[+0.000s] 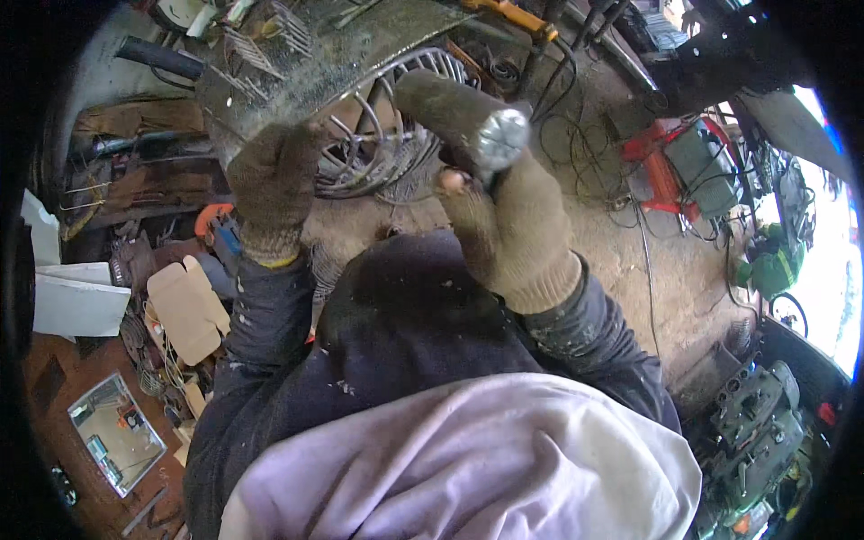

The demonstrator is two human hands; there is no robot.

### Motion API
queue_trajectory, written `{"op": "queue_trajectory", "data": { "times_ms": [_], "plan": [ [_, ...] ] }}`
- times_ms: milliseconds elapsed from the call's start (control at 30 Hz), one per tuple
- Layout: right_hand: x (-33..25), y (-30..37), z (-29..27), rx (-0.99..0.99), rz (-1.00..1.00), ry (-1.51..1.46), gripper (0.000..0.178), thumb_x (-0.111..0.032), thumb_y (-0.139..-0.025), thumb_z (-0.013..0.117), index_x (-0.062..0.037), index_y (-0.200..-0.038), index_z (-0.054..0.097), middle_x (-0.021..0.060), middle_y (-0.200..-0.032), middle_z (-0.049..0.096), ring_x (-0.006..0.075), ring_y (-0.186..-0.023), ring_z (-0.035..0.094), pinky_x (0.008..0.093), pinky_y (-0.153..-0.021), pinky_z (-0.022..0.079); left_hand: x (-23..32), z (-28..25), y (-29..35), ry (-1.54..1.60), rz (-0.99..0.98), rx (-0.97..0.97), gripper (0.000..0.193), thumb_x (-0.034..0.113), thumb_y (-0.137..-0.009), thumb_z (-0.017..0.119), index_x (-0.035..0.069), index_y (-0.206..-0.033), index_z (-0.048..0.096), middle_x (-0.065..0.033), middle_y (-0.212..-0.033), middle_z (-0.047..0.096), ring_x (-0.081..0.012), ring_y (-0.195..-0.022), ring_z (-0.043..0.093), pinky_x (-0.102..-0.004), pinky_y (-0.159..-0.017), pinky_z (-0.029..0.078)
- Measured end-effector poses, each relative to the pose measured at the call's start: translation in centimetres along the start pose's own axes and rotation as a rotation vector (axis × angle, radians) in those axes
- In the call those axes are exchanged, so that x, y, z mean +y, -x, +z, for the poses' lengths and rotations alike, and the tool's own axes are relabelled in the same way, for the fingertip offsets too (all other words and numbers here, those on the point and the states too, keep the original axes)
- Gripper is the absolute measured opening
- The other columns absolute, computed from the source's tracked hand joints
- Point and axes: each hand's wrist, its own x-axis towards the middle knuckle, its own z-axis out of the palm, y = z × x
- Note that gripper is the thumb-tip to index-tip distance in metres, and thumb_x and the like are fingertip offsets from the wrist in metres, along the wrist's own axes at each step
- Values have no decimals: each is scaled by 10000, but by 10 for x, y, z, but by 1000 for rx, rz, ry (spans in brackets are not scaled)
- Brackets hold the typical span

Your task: The person is fabricating a metal object by hammering a wire cage into shape on a workbench, cutting and smoothing sections with an angle grinder, and finally welding components together.

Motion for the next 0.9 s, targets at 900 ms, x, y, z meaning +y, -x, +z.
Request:
{"op": "queue_trajectory", "data": {
  "times_ms": [900],
  "plan": [
    [68, -1, -12, 236, 228, -427, 367, -255, -953, 648, -3, -1199, 541, 36, -823, 610, 77, -595, 564, 228, -468, 476, -47, -8, 39, -242, 210, -76, 380, 33, -843, 635, 115, -1213, 616, -144, -1029, 662, -375, -917, 635, -499, -769, 499]
  ]
}}
